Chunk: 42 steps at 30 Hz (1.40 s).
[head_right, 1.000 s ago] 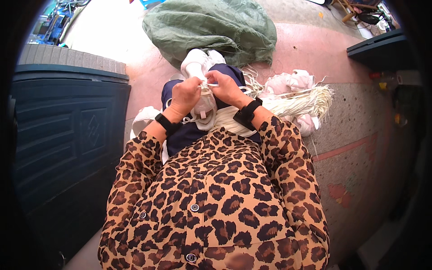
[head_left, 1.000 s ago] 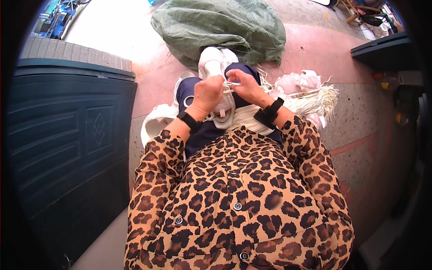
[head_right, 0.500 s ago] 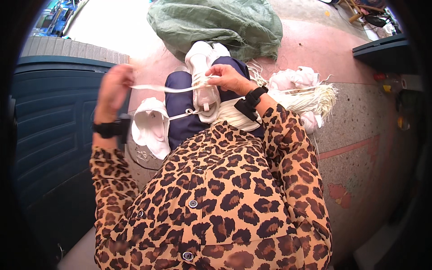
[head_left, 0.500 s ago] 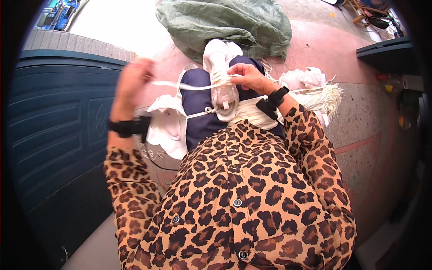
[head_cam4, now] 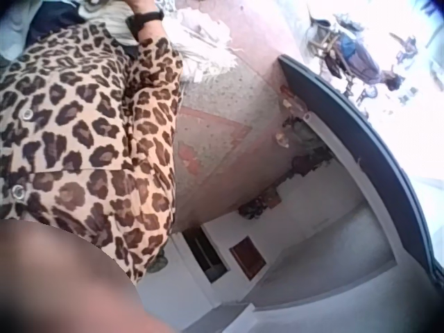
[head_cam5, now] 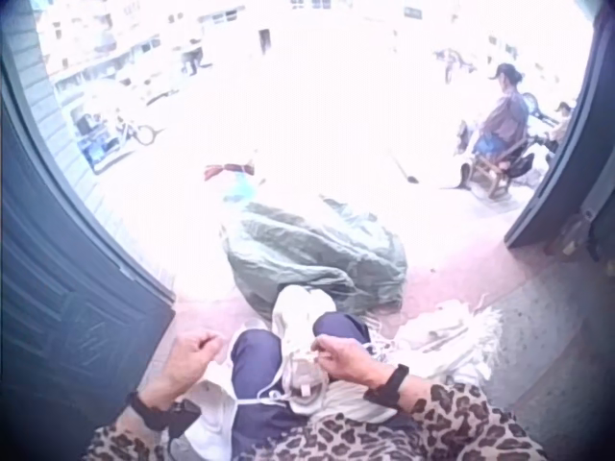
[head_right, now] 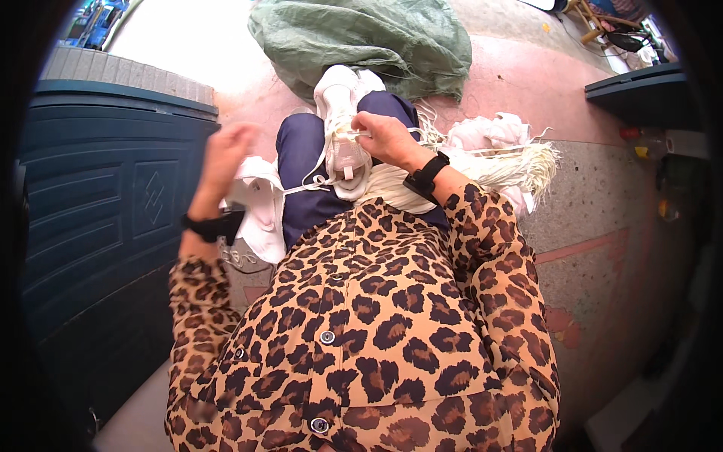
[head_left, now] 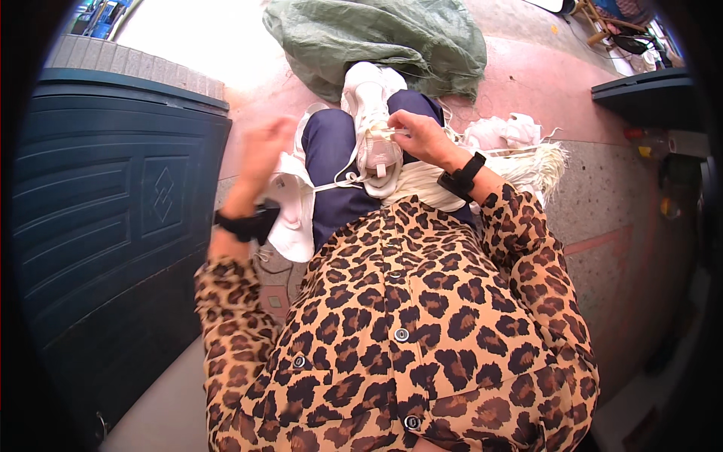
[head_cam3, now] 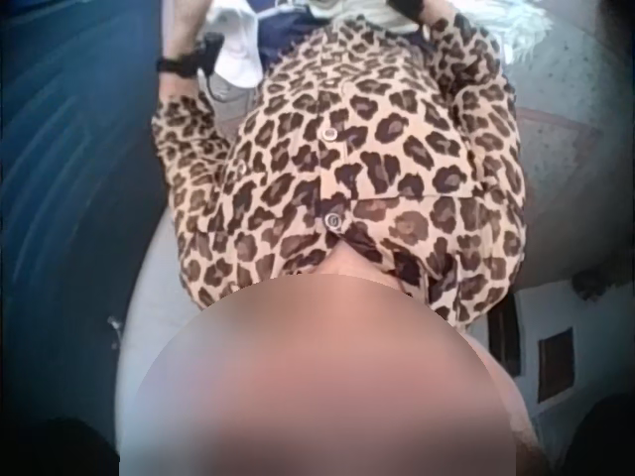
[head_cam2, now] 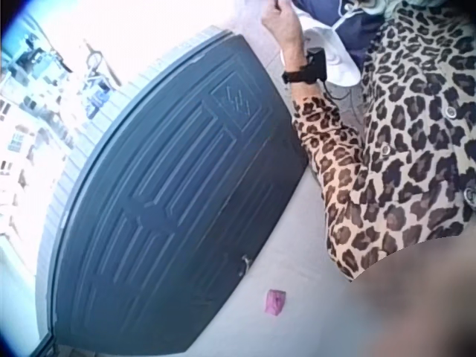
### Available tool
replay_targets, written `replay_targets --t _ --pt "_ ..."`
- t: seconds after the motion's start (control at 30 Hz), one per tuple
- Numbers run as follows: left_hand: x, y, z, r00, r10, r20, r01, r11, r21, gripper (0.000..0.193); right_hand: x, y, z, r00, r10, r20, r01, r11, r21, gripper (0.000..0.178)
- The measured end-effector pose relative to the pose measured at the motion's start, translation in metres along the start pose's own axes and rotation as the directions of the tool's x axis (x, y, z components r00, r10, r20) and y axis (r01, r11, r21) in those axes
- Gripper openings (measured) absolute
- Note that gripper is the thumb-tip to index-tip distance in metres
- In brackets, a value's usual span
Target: The person is threading laces or strings through a shoe component, likely as part of the manufacturing process.
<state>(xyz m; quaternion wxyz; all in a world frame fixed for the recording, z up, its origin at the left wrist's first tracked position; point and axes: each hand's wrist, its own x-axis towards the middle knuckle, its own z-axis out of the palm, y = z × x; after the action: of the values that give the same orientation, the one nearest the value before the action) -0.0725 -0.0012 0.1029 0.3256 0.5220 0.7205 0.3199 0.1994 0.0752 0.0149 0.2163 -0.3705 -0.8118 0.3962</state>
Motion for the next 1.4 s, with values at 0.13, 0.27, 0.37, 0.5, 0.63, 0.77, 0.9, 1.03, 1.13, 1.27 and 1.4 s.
replay_targets --t 0.13,0.27,0.37,0.5,0.63,0.77,0.9,1.03,1.13,1.27,1.4 --pt "0.034 -0.011 0.09 0.99 0.121 0.076 -0.118 0.992 -0.034 0.023 -0.003 0.0 0.002 0.998 0.044 -0.044 -0.042 0.998 0.048 0.022" --pt "0.05 -0.017 0.113 0.96 0.126 0.25 -0.188 0.952 0.243 0.023 -0.006 -0.001 0.004 0.995 0.078 -0.061 -0.074 0.995 0.073 0.021" --pt "0.048 -0.023 0.111 0.942 0.123 0.313 -0.196 0.957 0.214 0.019 -0.006 0.001 0.005 0.995 0.073 -0.071 -0.067 0.993 0.093 0.022" --pt "0.041 -0.022 0.085 0.964 0.224 0.143 -0.246 0.956 0.159 0.014 -0.004 0.003 0.006 0.995 0.077 -0.067 -0.07 0.992 0.103 0.02" --pt "0.024 -0.008 0.034 0.927 0.023 0.374 0.329 0.427 -0.842 0.02 0.0 0.004 0.009 0.997 0.026 -0.079 -0.024 0.999 0.024 0.02" --pt "-0.003 0.01 -0.004 0.956 0.085 0.28 0.264 0.169 -0.95 0.027 0.004 0.005 0.015 0.996 -0.002 -0.087 0.003 1.0 0.011 0.02" --pt "-0.022 0.021 -0.021 0.979 0.073 0.192 0.178 0.162 -0.971 0.032 0.009 0.004 0.021 0.996 -0.028 -0.09 0.027 0.999 -0.021 0.021" --pt "-0.025 0.015 -0.026 0.994 0.018 0.103 0.079 0.52 -0.851 0.028 0.007 0.001 0.011 0.973 0.157 -0.168 -0.164 0.986 -0.028 0.023" --pt "-0.019 0.006 -0.027 0.995 -0.06 -0.084 0.022 0.919 -0.393 0.022 -0.005 -0.001 -0.004 0.968 0.251 -0.032 -0.249 0.967 0.043 0.024" --pt "-0.016 -0.001 -0.036 0.984 -0.176 0.03 0.149 0.712 -0.686 0.017 -0.017 -0.002 -0.015 0.945 0.296 0.138 -0.308 0.948 0.075 0.024" --pt "-0.005 -0.006 -0.048 0.99 -0.13 0.058 0.137 0.76 -0.635 0.02 -0.02 0.002 -0.017 0.914 0.336 0.23 -0.34 0.94 -0.021 0.022"
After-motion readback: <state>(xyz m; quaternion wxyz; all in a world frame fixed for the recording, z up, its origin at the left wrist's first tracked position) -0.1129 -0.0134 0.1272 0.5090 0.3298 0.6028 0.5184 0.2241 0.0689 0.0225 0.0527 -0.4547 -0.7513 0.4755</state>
